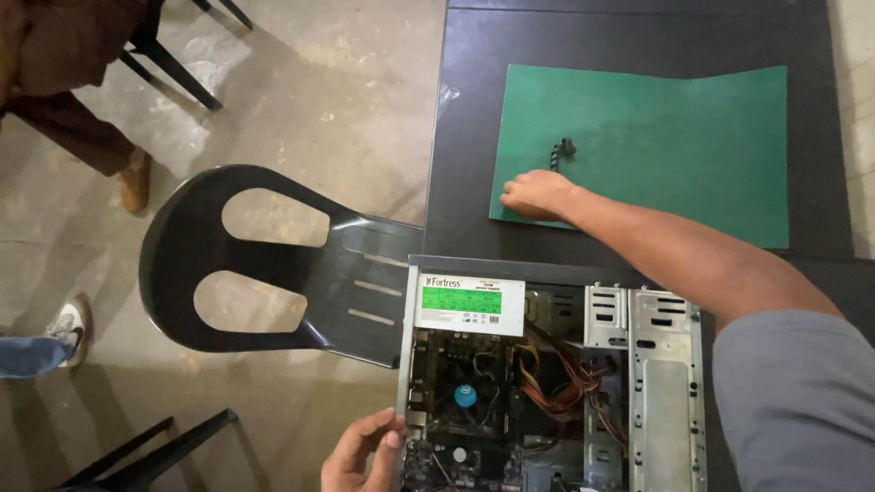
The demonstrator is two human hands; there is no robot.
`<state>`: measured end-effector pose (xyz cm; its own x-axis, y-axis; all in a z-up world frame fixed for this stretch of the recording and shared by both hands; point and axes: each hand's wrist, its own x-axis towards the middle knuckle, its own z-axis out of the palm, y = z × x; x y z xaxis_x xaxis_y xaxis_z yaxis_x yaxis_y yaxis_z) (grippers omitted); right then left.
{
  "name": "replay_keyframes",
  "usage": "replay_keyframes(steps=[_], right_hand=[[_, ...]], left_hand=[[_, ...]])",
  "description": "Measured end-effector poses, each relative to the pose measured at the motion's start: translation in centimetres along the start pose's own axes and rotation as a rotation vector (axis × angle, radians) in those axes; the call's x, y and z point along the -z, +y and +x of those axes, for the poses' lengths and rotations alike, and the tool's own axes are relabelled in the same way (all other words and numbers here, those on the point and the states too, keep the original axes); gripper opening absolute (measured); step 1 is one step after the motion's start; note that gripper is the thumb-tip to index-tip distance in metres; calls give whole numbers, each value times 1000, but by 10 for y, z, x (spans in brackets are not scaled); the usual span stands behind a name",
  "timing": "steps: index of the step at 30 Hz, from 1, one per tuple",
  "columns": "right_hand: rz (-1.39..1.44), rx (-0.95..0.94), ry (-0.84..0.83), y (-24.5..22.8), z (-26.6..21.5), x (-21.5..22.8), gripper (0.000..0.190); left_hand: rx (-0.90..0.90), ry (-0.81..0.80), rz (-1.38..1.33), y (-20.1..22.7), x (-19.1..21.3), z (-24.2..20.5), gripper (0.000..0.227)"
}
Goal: The person installs a power supply unit into a computer case and secures it with screws using a screwdriver. They then connect power cables to the motherboard and organize the internal wiring.
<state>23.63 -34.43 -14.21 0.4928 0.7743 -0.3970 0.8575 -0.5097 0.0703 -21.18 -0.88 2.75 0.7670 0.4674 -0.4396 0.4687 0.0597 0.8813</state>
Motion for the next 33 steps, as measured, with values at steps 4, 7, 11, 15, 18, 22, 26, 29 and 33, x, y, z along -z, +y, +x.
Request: replay_keyframes(steps=[4, 7, 11, 15, 18, 22, 26, 29, 33], right_hand=[[7, -35, 14, -1, -1, 12, 24], [123, -268, -156, 4, -22, 40, 20], [523, -396, 248, -3, -78, 91, 16], [992, -419, 236, -124, -174, 252, 25], [903, 259, 444, -214, -206, 227, 18], [710, 350, 323, -325, -234, 200, 14], [526, 94, 472, -365, -264, 164, 21], [595, -27, 571, -378, -294, 159, 17], [875, -253, 813, -399, -326, 160, 18]], left_hand=[[49, 3, -67, 1, 4, 0, 26], [-68, 28, -126, 1, 9, 3, 22], [-111, -114, -435, -12, 22, 13, 22], [194, -383, -926, -25, -14, 6, 26], [488, -439, -863, 18, -51, -31, 43], [551, -550, -649, 31, -75, -71, 49], [597, -577, -544, 11, -76, -88, 45], [561, -700, -465, -1, -79, -94, 43], [415, -893, -280, 24, -81, -112, 38]])
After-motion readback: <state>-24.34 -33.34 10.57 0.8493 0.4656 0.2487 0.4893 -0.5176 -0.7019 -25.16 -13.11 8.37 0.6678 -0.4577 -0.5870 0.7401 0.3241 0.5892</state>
